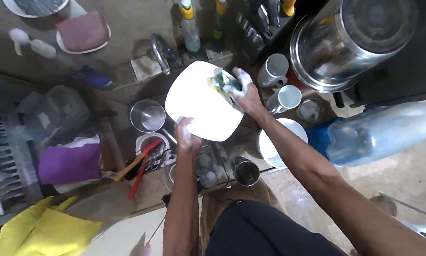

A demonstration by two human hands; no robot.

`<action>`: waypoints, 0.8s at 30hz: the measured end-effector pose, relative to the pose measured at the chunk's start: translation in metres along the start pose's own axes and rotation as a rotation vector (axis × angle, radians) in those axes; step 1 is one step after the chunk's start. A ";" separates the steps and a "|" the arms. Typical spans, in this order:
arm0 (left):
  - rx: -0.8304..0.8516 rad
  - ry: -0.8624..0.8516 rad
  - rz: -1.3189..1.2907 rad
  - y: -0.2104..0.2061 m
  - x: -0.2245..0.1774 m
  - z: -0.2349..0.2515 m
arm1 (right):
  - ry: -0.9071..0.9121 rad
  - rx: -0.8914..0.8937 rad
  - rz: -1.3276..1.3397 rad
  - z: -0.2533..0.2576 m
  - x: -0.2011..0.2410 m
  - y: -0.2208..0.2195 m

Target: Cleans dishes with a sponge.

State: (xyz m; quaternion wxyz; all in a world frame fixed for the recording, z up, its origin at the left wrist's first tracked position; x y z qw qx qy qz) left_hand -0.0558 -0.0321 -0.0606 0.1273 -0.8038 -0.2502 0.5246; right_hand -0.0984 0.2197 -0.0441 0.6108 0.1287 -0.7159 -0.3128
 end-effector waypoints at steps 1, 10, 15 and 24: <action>-0.013 -0.003 -0.013 0.001 -0.002 0.000 | 0.022 0.033 0.006 -0.001 -0.002 -0.003; -0.068 -0.027 0.027 -0.001 -0.010 -0.010 | -0.033 -0.099 0.151 0.004 0.003 0.023; -0.047 -0.030 -0.089 -0.002 -0.004 0.002 | 0.233 -0.110 -0.455 -0.019 0.038 0.004; -0.003 -0.016 -0.126 -0.018 -0.006 0.010 | 0.417 -0.052 -0.203 -0.019 0.033 -0.018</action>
Point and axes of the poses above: each hand's wrist, its own z-axis towards the middle knuckle, its own y-axis out of the back of the hand, x = y × z, the point moved 9 cm from there along z, towards the middle knuckle, and after that the axes turned 6 degrees about -y, right-handed, at the moved point
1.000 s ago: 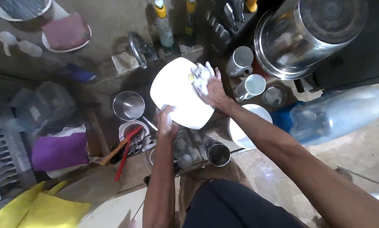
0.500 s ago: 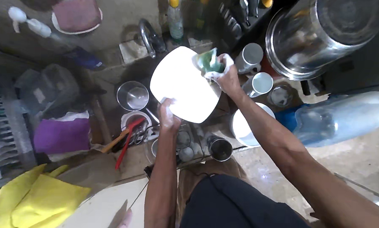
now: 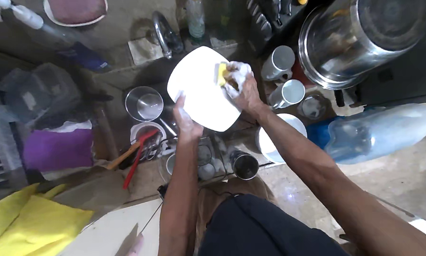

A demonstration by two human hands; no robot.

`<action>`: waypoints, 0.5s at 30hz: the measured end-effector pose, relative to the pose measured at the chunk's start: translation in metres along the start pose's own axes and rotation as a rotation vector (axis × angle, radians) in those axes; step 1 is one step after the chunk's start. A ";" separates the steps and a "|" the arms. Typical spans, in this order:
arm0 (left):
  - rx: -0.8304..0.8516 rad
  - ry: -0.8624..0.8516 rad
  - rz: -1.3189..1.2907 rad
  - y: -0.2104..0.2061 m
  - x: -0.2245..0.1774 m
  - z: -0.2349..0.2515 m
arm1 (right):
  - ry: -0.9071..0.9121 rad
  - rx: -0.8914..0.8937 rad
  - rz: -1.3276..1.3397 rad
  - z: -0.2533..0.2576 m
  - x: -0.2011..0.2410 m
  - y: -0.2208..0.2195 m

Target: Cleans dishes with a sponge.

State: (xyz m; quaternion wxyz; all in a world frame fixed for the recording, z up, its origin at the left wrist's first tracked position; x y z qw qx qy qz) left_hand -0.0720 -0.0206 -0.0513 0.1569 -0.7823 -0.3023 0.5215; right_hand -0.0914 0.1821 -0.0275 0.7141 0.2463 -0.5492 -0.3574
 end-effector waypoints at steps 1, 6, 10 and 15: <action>0.009 0.009 -0.002 -0.003 0.000 -0.001 | -0.045 -0.002 0.068 -0.001 -0.001 -0.003; 0.041 0.052 -0.098 -0.001 0.017 0.006 | 0.065 0.232 0.213 -0.051 0.061 -0.033; 0.055 0.015 -0.130 -0.002 0.012 -0.002 | -0.154 0.084 -0.002 -0.020 0.000 -0.015; 0.063 -0.012 -0.120 -0.010 0.009 0.002 | -0.007 0.182 0.037 -0.045 0.024 -0.024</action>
Point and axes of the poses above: each hand's wrist, its own z-axis towards the middle knuckle, its own y-axis out of the back of the hand, x = y × z, the point moved 9 cm from there along z, towards the middle knuckle, and after that the axes turned 6 degrees about -y, right-handed, at the moved point
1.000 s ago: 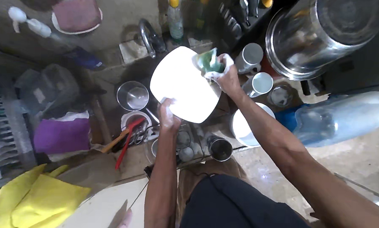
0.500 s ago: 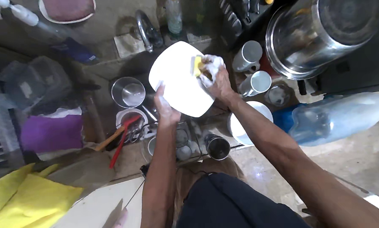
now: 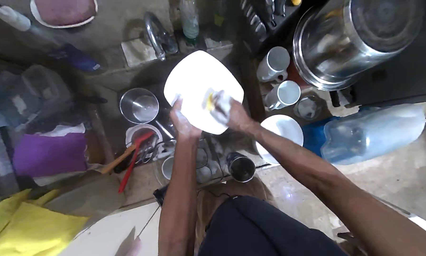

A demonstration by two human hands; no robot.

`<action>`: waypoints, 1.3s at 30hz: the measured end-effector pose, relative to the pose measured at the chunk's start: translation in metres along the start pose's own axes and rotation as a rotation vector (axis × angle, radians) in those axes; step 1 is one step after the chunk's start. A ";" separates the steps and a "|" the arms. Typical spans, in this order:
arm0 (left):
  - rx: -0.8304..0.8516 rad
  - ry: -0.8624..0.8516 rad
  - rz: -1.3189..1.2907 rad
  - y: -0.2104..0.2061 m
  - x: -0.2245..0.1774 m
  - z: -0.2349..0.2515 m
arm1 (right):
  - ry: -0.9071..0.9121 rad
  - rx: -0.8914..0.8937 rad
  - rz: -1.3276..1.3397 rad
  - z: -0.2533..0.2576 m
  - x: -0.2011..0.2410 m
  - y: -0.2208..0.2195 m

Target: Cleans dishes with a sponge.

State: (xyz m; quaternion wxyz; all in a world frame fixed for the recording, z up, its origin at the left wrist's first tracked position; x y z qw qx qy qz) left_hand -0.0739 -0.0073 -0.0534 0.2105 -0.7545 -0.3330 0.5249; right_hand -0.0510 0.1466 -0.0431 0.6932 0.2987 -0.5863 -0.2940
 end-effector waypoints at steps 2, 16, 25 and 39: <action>-0.004 -0.027 0.020 0.000 -0.005 -0.002 | -0.163 -0.098 -0.019 0.020 -0.037 0.018; -0.020 -0.007 0.097 0.000 0.003 -0.008 | -0.073 -0.078 0.036 0.034 -0.008 0.001; -0.061 0.044 0.163 0.004 0.005 -0.012 | -0.116 -0.150 0.053 0.061 -0.012 -0.003; -0.116 0.120 0.350 0.015 0.005 -0.018 | -0.092 -0.124 0.134 0.105 0.004 0.008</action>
Point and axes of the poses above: each hand's wrist, its own z-axis towards the middle knuckle, its own y-axis out of the back of the hand, x = y × z, the point moved 9 cm from there along z, towards the middle knuckle, and after that the axes turned 6 degrees about -y, right-handed, at the moved point
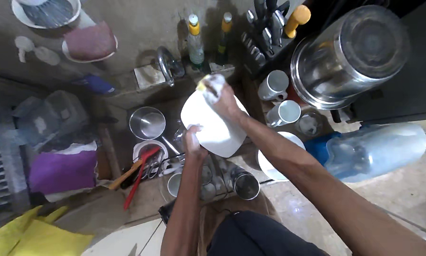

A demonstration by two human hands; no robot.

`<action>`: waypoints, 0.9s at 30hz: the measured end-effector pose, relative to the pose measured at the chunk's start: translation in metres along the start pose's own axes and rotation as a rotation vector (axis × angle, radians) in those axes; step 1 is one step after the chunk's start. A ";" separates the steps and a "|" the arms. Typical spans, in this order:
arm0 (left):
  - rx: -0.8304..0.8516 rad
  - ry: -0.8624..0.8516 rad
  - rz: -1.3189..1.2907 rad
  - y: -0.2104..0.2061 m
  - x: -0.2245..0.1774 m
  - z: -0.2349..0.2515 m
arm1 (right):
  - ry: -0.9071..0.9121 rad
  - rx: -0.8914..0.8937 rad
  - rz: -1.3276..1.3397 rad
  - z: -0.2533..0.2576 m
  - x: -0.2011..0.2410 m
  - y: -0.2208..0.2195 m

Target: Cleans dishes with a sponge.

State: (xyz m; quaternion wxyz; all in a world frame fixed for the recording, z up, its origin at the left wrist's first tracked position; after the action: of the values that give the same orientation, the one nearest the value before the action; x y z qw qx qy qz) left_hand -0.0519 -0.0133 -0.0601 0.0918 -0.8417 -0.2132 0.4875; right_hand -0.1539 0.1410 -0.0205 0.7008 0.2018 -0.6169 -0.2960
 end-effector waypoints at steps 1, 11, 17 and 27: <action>-0.008 0.000 0.018 0.005 -0.001 -0.002 | -0.051 -0.042 -0.040 0.007 -0.014 0.008; -0.094 -0.063 0.378 0.030 -0.026 0.013 | -0.358 0.594 0.033 0.043 -0.028 0.022; 0.063 -0.079 0.548 -0.008 -0.028 0.030 | 0.003 0.903 -0.195 0.030 0.070 -0.022; -0.047 -0.252 0.281 0.037 -0.056 0.019 | -0.295 0.342 0.123 0.022 -0.016 0.048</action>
State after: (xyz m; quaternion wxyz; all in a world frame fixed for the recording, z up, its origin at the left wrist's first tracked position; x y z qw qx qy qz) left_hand -0.0823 -0.0727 -0.0390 -0.0245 -0.7974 -0.1148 0.5919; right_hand -0.1683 0.1888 0.0019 0.5753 0.2340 -0.7650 -0.1703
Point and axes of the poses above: each hand's wrist, its own z-axis towards the middle knuckle, its own y-axis out of the back of the hand, x = y × z, the point moved 9 cm from there along z, towards the middle knuckle, and after that the axes turned 6 degrees about -y, right-handed, at the moved point
